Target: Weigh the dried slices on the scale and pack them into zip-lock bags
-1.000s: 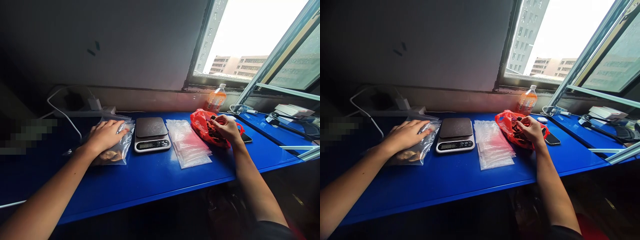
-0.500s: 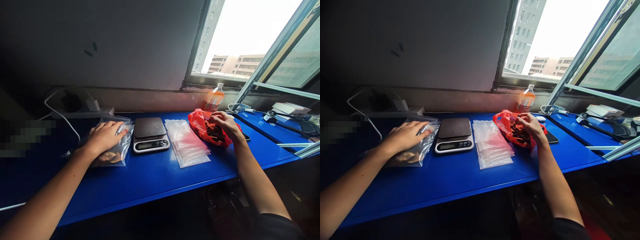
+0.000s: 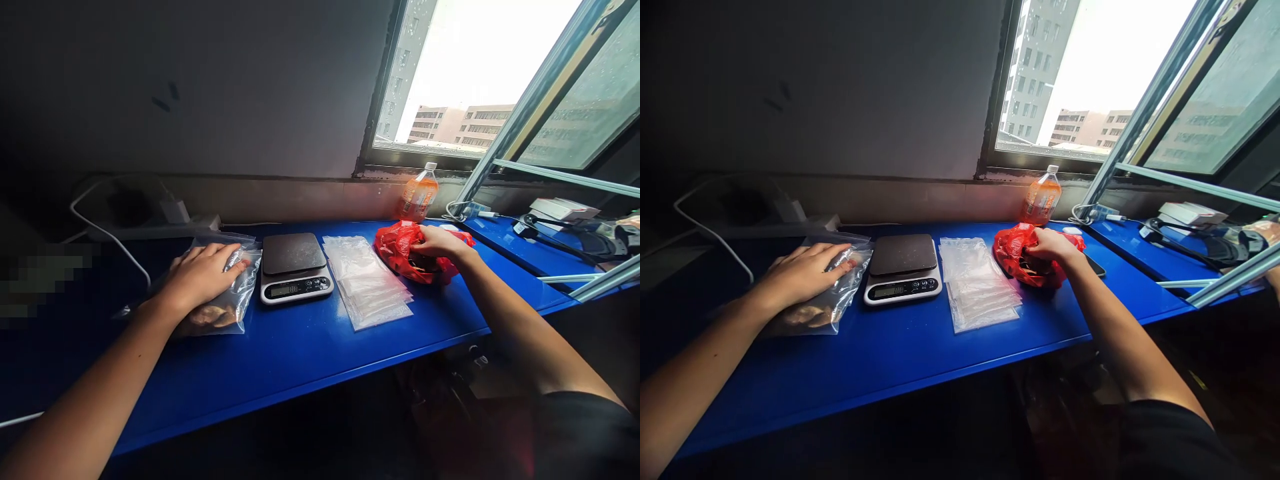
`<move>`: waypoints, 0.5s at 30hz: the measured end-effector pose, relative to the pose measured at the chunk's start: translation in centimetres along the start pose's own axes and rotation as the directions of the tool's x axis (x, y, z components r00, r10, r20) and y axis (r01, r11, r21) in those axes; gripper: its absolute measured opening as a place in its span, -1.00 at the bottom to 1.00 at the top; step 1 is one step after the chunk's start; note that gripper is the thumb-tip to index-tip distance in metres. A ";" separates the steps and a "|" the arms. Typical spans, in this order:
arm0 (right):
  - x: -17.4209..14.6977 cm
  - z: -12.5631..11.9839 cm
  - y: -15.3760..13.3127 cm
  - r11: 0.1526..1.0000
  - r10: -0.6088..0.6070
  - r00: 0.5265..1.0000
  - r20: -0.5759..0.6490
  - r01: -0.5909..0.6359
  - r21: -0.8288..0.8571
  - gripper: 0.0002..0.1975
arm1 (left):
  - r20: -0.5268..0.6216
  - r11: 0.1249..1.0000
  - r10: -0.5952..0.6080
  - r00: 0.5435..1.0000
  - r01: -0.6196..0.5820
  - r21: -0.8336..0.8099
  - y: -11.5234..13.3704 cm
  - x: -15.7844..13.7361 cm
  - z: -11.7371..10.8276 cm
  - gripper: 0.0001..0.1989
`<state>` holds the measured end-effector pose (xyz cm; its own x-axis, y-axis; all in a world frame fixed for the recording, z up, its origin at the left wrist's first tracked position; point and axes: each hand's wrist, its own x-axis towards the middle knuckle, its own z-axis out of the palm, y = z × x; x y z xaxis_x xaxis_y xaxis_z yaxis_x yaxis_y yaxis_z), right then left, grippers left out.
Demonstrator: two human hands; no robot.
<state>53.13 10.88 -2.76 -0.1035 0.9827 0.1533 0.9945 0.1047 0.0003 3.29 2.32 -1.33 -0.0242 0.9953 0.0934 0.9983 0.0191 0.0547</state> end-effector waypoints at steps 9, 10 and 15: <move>-0.3 0.0 -0.5 0.997 0.077 0.992 -0.102 -0.077 0.003 -0.84 | -0.011 0.999 0.017 1.000 -0.018 -0.036 0.0 -0.3 -0.3 -0.37; -0.4 -0.1 -0.5 0.997 0.070 0.993 -0.099 -0.069 0.018 -0.85 | -0.010 0.999 0.018 1.000 -0.018 -0.040 0.0 -0.3 -0.3 -0.37; -0.2 0.0 -0.3 0.987 -0.015 0.995 -0.100 0.031 0.155 -0.75 | 0.034 1.000 -0.006 0.999 0.007 -0.019 0.0 -0.1 -0.4 -0.38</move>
<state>52.87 10.70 -2.76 -0.1165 0.9609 0.2512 0.9764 0.1571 -0.1479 3.26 2.15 -0.99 -0.0288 0.9978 0.0590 0.9969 0.0244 0.0746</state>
